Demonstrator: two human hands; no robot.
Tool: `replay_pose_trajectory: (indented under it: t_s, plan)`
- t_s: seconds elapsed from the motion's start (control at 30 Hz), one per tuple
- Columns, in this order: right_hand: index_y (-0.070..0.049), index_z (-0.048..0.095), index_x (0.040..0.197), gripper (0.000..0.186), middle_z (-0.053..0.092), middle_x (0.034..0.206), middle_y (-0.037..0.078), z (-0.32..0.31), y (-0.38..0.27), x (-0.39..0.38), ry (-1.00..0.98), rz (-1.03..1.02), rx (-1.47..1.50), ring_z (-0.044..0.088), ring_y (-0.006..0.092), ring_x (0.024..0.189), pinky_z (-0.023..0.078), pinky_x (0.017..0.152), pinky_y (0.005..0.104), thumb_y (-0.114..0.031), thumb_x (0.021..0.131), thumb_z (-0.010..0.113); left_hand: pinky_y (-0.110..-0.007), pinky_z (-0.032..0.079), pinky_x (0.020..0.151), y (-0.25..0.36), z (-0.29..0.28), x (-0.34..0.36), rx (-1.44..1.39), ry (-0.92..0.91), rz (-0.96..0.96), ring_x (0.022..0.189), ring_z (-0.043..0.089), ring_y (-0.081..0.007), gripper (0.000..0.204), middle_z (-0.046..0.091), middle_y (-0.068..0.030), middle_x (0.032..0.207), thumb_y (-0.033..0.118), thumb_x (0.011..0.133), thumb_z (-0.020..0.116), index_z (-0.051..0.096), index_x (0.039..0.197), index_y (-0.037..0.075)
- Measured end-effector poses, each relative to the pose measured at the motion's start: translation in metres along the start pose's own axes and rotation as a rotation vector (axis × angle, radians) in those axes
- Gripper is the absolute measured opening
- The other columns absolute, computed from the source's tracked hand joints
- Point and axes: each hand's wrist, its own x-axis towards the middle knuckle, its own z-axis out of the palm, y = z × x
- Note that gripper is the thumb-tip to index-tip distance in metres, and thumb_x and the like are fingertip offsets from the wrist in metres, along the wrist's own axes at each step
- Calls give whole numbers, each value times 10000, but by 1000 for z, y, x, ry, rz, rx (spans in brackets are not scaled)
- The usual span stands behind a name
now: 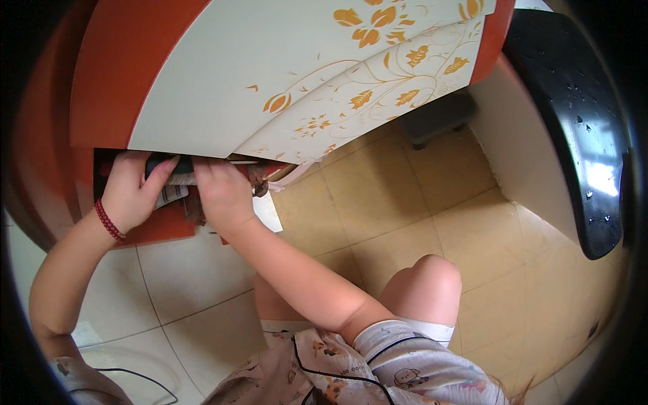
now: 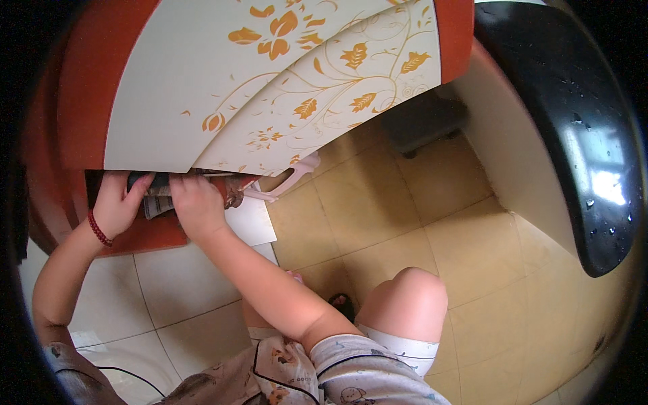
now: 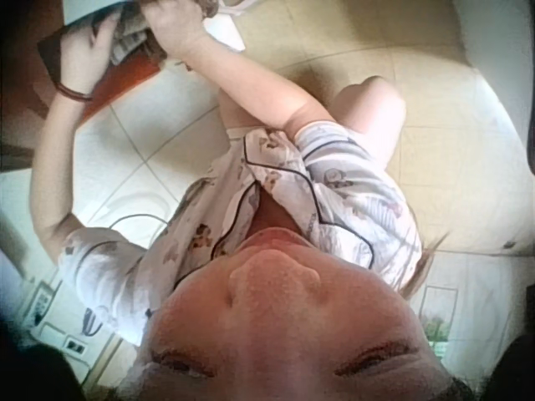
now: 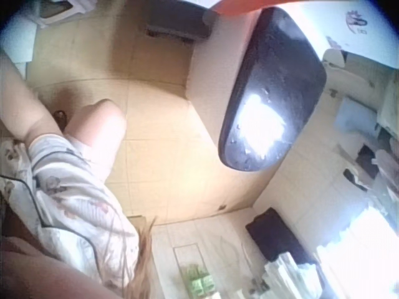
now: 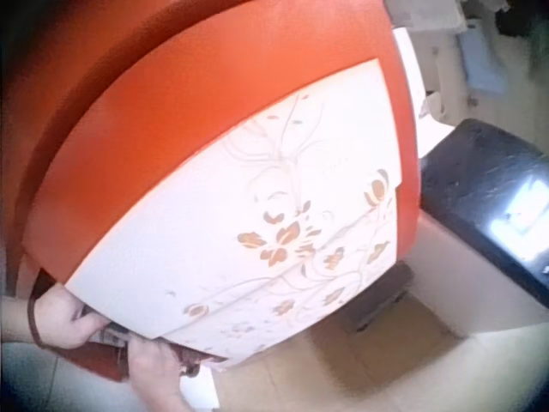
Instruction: The person uses a screwdriver to tighten or adjust the hinge screws inside a red and white floor cabinet, then handles a detached hinge component by hand.
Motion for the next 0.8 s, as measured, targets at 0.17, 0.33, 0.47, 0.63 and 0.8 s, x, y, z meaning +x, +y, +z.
replay_pose_trajectory:
  t_s: [0.17, 0.33, 0.47, 0.63, 0.8]
  plan:
    - [-31, 552, 755, 93, 518, 672, 128, 1, 3, 7, -76, 118, -93, 530, 280, 602, 446, 527, 361, -91, 686, 533, -323, 381, 846, -3, -8, 21, 601, -352, -91, 991, 482, -288, 299, 522, -151, 1072, 180, 837, 414, 489, 1072, 11]
    - [-13, 538, 747, 92, 513, 641, 151, 7, 12, 6, -106, 176, -104, 518, 319, 546, 439, 513, 386, -104, 734, 544, -313, 361, 872, 4, -4, 32, 95, -314, -304, 1033, 468, -250, 332, 508, -132, 1122, 212, 850, 406, 466, 1100, 2]
    - [-9, 520, 818, 110, 516, 681, 157, -6, 5, 7, -80, 171, -115, 526, 319, 573, 448, 531, 386, -84, 739, 529, -326, 388, 834, 7, -9, 15, -36, -73, 58, 967, 498, -312, 303, 541, -170, 1028, 123, 764, 558, 507, 1021, -29]
    - [-9, 500, 905, 170, 529, 817, 149, -12, 15, -8, -176, 147, -73, 550, 295, 687, 464, 581, 355, -74, 750, 524, -307, 390, 826, -3, 13, 15, -231, 85, -227, 950, 514, -292, 281, 556, -141, 1021, 101, 775, 532, 509, 1027, -21]
    - [-9, 502, 981, 283, 523, 948, 146, -45, -8, -37, -111, 60, 60, 544, 259, 796, 463, 677, 313, -25, 698, 512, -295, 388, 825, -23, 14, 17, 106, 125, -207, 975, 513, -249, 253, 552, -173, 1009, 120, 796, 503, 521, 1011, -11]
